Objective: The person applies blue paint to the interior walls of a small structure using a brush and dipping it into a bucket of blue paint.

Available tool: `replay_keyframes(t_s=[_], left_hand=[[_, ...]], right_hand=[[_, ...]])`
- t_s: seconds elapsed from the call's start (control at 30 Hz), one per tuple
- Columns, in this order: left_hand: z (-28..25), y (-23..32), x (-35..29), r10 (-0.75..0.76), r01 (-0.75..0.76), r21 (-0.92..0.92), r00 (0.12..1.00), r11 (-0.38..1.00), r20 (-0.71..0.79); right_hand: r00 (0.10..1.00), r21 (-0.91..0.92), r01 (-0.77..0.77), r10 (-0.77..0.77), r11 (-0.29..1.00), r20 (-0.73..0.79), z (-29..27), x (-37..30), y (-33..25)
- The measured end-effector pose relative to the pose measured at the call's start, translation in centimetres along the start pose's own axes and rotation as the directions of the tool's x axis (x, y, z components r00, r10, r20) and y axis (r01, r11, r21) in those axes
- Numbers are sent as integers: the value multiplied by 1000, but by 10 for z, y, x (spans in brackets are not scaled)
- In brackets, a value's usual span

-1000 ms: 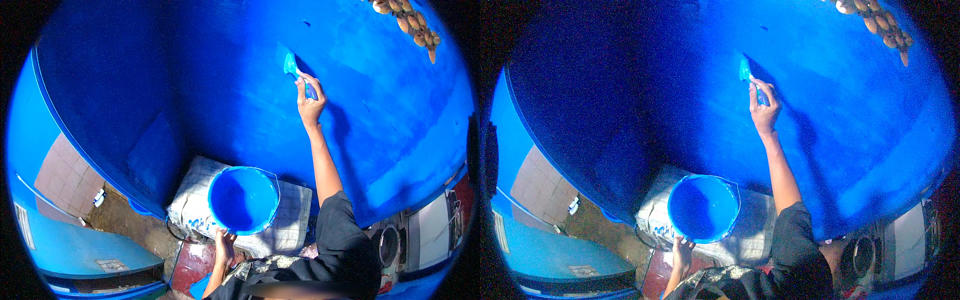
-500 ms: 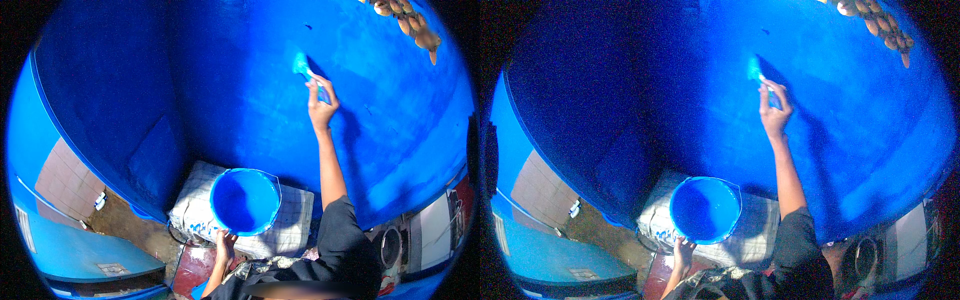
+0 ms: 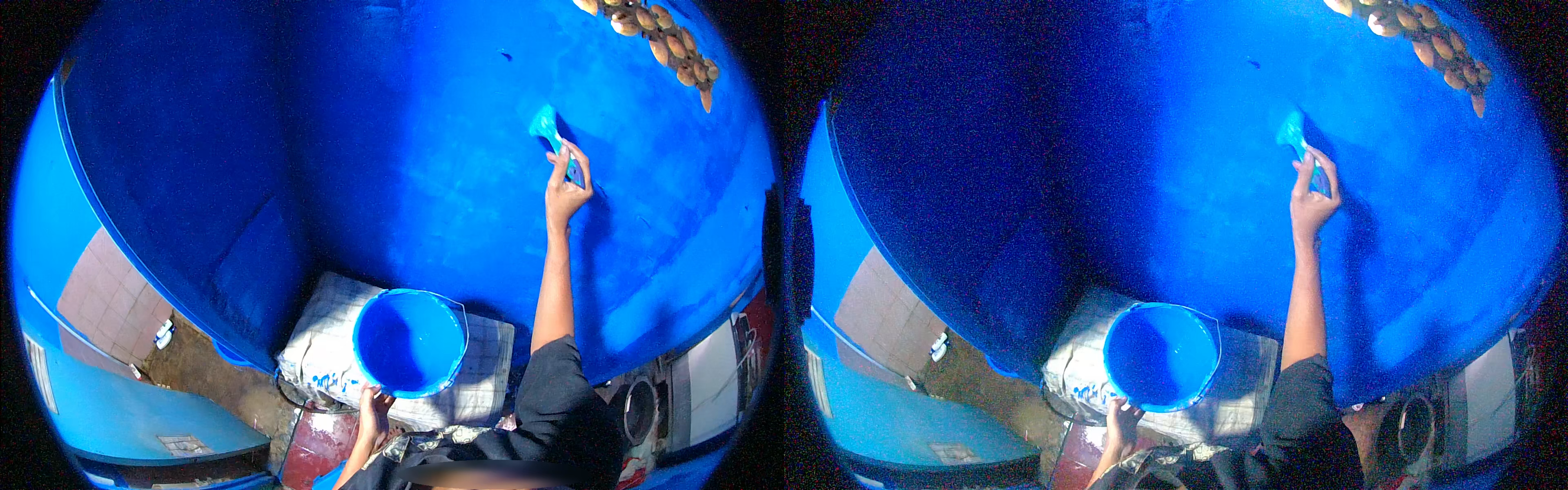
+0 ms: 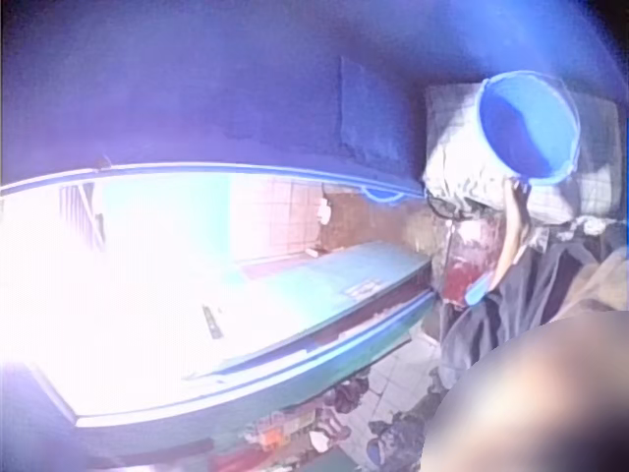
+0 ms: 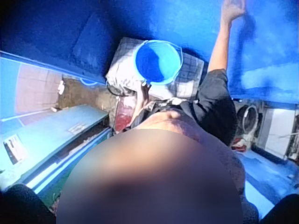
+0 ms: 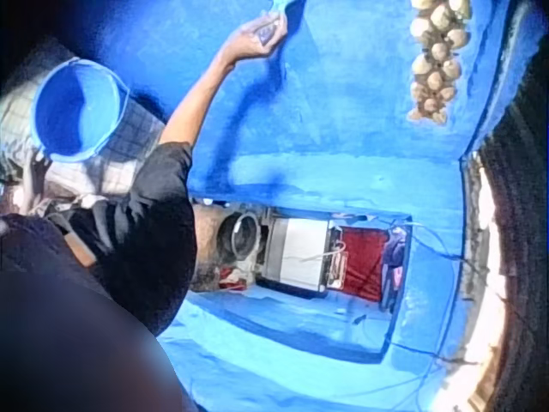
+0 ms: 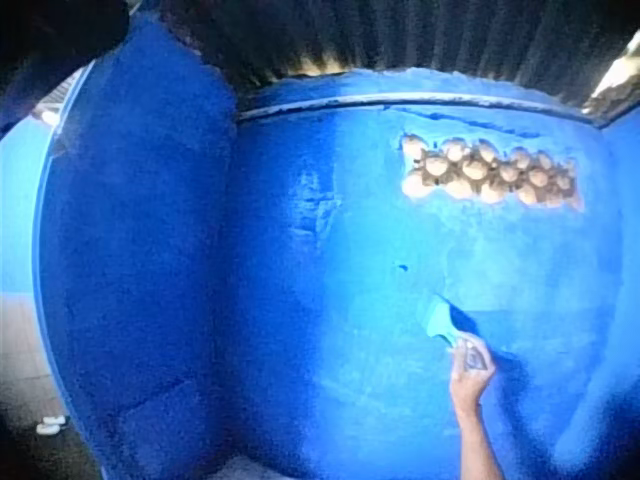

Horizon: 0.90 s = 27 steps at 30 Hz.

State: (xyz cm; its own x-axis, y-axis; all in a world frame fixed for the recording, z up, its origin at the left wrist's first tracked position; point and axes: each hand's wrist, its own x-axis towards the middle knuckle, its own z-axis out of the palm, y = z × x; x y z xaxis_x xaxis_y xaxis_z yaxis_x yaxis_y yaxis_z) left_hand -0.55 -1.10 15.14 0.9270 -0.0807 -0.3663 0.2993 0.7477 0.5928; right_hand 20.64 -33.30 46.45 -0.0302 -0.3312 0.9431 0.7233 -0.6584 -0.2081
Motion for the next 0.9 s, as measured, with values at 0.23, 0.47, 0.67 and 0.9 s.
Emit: replay_keyframes(t_s=[0.23,0.47,0.67,0.9], left_hand=[[-1,-1,1,18,-17,48,1000,999,-10],[-2,-1,-3,28,-26,47,999,999,-32],[-6,-7,6,11,-9,73,999,997,-35],[-6,-9,12,36,-37,40,999,999,30]], right_hand=[[980,196,-152,123,969,155,41,24,9],[994,-30,-81,78,996,-77,-14,55,2],[982,220,-147,117,964,146,38,44,8],[991,69,-133,133,989,-4,23,57,18]])
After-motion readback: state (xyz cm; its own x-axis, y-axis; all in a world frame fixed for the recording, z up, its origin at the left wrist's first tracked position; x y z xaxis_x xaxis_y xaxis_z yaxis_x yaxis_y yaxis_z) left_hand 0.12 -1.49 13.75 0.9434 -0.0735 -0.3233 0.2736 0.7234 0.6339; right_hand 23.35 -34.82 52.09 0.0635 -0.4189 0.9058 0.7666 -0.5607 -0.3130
